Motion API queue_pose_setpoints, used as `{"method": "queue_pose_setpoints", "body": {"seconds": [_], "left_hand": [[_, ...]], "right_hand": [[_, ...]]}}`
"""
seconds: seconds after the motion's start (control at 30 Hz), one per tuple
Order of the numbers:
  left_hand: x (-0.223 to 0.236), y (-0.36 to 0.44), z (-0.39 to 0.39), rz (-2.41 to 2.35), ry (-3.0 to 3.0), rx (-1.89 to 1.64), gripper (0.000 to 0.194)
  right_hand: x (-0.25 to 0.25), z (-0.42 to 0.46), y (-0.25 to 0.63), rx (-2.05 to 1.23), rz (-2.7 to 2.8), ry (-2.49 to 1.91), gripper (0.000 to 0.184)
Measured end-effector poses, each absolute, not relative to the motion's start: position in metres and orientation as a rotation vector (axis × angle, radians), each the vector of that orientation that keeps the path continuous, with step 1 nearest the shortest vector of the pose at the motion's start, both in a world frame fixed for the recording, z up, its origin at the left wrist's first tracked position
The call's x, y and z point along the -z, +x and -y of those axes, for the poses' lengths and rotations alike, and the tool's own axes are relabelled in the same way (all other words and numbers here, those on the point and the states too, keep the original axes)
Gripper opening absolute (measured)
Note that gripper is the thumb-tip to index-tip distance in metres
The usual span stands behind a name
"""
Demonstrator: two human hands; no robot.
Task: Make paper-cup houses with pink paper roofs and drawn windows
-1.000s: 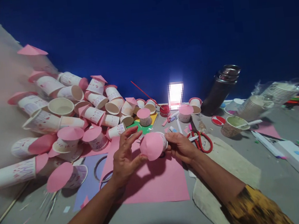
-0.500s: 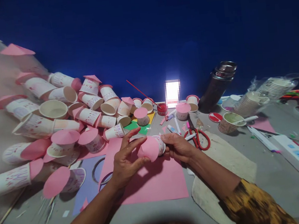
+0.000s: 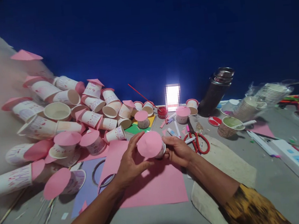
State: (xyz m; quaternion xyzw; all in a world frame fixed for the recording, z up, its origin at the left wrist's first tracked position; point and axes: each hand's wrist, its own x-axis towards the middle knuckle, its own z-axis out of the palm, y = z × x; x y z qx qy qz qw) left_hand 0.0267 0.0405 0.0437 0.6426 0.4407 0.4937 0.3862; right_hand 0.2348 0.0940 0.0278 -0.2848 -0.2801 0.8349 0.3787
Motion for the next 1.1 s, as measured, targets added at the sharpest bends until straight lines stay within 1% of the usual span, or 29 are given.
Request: {"method": "queue_pose_setpoints", "body": {"seconds": [0.1,0.17,0.27,0.43,0.53,0.63,0.77,0.83,0.93,1.03,1.1], "left_hand": [[-0.045,0.031,-0.041,-1.121,1.649,-1.277,0.072],[-0.047,0.032,-0.04,-1.094,1.615,-1.283,0.066],[-0.05,0.031,-0.041,-1.06,1.588,-1.264,0.065],[-0.052,0.028,-0.044,-0.994,1.586,-1.249,0.069],[-0.053,0.027,-0.045,-0.978,1.56,-1.256,0.067],[-0.053,0.027,-0.046,-1.004,1.384,-1.255,0.064],[-0.05,0.029,-0.048,-1.099,1.096,-1.202,0.053],[-0.047,0.03,-0.049,-1.246,1.166,-1.192,0.049],[-0.041,0.034,-0.048,-1.466,1.379,-1.229,0.048],[-0.037,0.04,-0.044,-1.554,1.482,-1.223,0.046],[-0.034,0.041,-0.043,-1.577,1.509,-1.199,0.049]], "right_hand": [[-0.025,-0.091,0.231,-2.155,0.725,-0.734,0.028],[-0.022,-0.09,0.229,-2.161,0.736,-0.739,0.027],[-0.02,-0.09,0.227,-2.162,0.755,-0.756,0.028],[-0.024,-0.091,0.228,-2.182,0.791,-0.821,0.032],[-0.028,-0.089,0.227,-2.174,0.837,-0.873,0.034],[-0.03,-0.089,0.228,-2.093,0.918,-0.939,0.035],[-0.032,-0.094,0.233,-1.805,1.013,-1.058,0.037],[-0.035,-0.095,0.237,-1.612,1.049,-1.112,0.033],[-0.041,-0.091,0.238,-1.368,1.154,-1.147,0.026],[-0.043,-0.085,0.235,-0.997,1.514,-1.089,0.024],[-0.041,-0.084,0.234,-0.794,1.712,-1.026,0.024]]}}
